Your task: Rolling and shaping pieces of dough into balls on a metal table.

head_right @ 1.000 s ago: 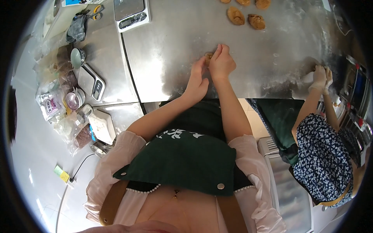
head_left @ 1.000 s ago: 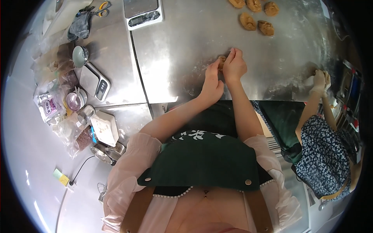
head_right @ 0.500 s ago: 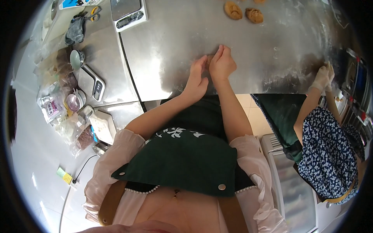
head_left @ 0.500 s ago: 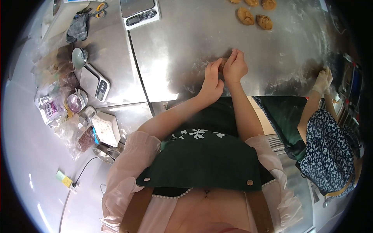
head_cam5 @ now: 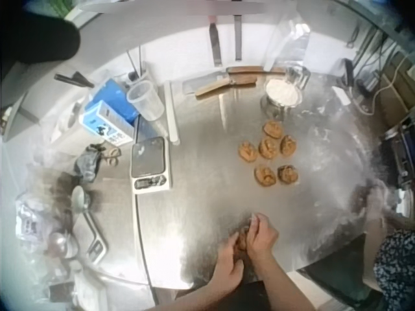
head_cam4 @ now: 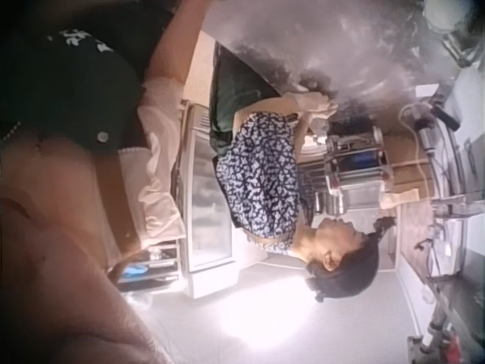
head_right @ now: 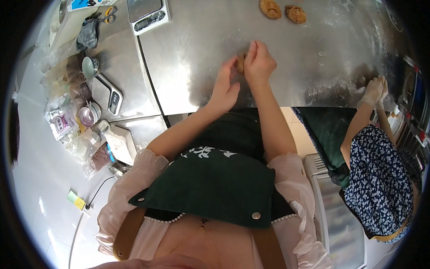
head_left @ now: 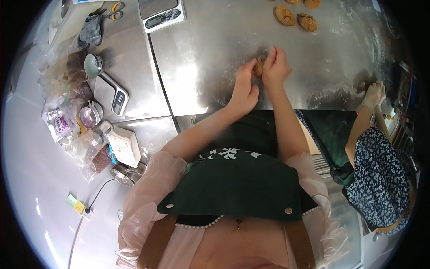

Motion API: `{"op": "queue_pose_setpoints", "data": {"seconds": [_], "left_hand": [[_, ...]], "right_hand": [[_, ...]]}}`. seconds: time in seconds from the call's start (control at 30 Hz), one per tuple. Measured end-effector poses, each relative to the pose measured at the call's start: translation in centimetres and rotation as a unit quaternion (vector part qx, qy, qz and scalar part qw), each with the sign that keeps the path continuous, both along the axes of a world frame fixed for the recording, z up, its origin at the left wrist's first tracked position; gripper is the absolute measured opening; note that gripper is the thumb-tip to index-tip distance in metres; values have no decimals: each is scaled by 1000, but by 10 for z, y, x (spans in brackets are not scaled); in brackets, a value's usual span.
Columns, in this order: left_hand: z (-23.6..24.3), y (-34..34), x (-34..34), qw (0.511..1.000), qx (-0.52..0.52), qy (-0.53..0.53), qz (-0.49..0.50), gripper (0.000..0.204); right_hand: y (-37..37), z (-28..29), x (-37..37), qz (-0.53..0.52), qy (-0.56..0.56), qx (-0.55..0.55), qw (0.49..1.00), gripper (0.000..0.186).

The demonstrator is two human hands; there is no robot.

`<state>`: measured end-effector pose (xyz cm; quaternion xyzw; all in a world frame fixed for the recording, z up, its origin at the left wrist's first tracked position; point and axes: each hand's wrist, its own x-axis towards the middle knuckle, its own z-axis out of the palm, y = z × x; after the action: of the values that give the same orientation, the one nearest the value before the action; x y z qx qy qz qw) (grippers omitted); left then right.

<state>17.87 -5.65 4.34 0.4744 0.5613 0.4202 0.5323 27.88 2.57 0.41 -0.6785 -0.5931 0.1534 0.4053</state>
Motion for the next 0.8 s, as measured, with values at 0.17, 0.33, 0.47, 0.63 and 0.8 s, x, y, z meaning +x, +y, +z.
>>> {"op": "queue_pose_setpoints", "data": {"seconds": [0.17,0.33,0.47,0.63,0.8], "left_hand": [[-10,19,-6,999,-2,15,37,69],[-4,14,2,997,38,22,59,68],[-5,20,-6,994,-18,84,64,66],[-34,39,-16,997,-38,17,64,66],[-6,16,-2,999,-10,31,13,68]], "right_hand": [[28,10,3,-2,-63,-129,990,22],[22,9,-18,33,-106,-149,983,20],[24,-9,-6,43,-171,-115,978,17],[26,-10,-9,58,-152,-102,981,18],[13,8,-10,10,-94,-137,986,18]]}}
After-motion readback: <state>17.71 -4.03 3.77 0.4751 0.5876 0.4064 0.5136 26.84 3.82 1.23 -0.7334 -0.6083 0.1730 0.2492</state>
